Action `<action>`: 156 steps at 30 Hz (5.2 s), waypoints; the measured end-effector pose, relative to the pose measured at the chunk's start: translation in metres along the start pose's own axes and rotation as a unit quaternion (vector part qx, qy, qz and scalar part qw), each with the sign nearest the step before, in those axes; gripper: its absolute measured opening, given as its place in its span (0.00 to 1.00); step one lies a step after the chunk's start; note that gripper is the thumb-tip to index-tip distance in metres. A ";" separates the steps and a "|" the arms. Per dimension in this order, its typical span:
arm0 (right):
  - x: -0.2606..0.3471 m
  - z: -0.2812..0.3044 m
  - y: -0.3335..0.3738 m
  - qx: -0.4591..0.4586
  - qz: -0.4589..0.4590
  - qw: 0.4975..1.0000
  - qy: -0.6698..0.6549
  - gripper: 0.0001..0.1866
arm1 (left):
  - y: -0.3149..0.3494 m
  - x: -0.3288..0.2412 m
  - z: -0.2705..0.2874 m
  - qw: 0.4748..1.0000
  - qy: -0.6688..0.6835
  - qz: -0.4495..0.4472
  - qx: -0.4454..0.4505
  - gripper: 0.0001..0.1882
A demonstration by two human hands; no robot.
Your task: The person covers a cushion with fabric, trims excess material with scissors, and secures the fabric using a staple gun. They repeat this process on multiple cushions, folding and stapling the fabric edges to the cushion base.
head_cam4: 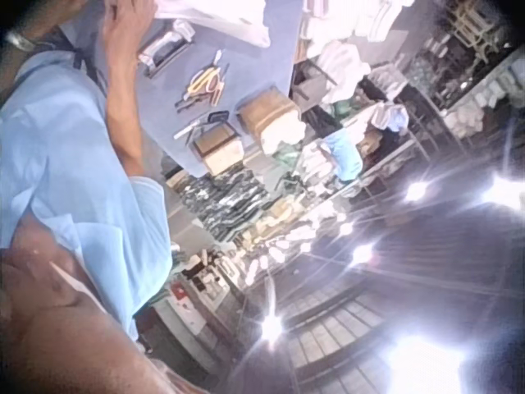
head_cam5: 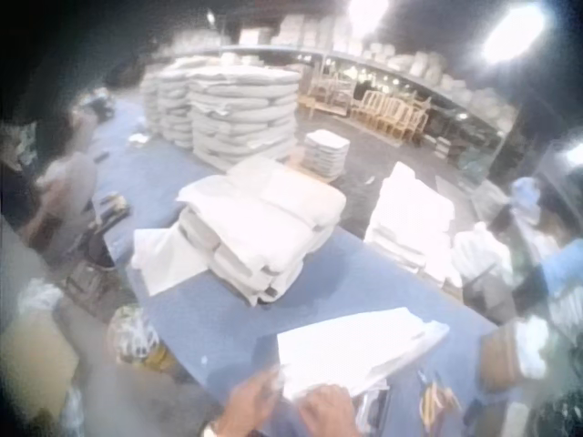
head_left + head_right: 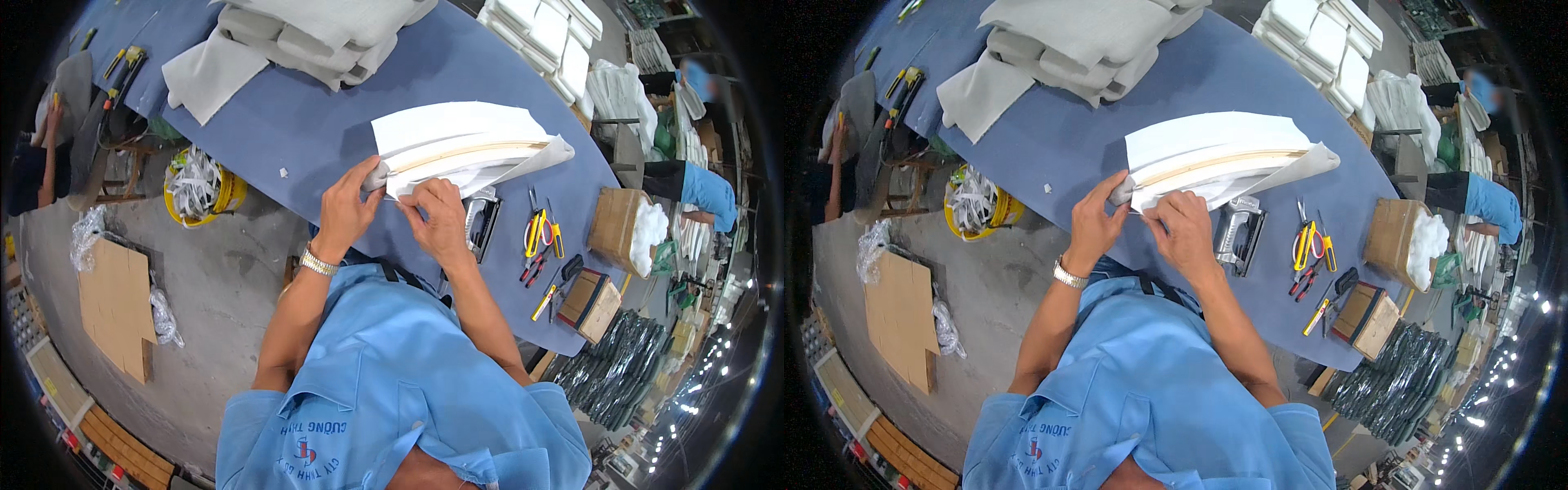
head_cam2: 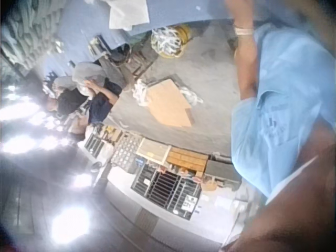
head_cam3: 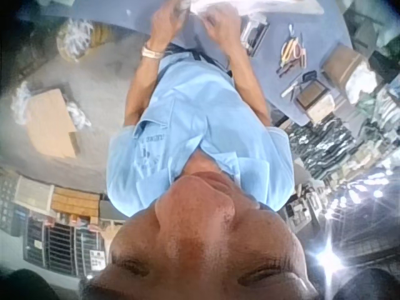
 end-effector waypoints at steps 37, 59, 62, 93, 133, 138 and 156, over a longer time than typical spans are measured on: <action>0.034 0.026 -0.039 -0.126 -0.076 0.979 -0.140 0.06 | -0.087 -0.050 0.048 0.969 -0.059 -0.157 0.184 0.30; -0.250 0.149 0.231 -0.202 -0.424 0.837 0.282 0.19 | -0.235 -0.146 0.071 0.955 -0.109 -0.262 0.090 0.32; -0.267 0.154 0.258 -0.202 -0.458 0.846 0.185 0.29 | -0.220 -0.159 0.059 0.973 -0.140 -0.183 0.029 0.22; 0.004 0.106 -0.087 0.116 -0.047 0.957 -0.261 0.33 | -0.177 -0.176 0.069 0.944 -0.111 -0.307 0.057 0.32; 0.036 0.133 -0.141 0.257 -0.044 0.959 -0.113 0.38 | -0.150 -0.180 0.070 0.930 -0.031 -0.365 -0.007 0.39; 0.034 0.128 -0.137 0.269 -0.088 0.947 -0.150 0.35 | -0.148 -0.180 0.073 0.934 -0.025 -0.357 -0.009 0.38; 0.032 0.091 -0.120 0.263 -0.082 0.926 -0.257 0.30 | -0.135 -0.160 0.088 0.916 -0.040 -0.388 -0.090 0.29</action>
Point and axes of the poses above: each hand's wrist, its own y-axis away from the middle knuckle, its own z-axis out of the back of the hand, x = y × z, the point moved 4 cm from there along -y, towards the middle knuckle, and after that the axes turned 14 degrees about -x, right-handed, at the moved point
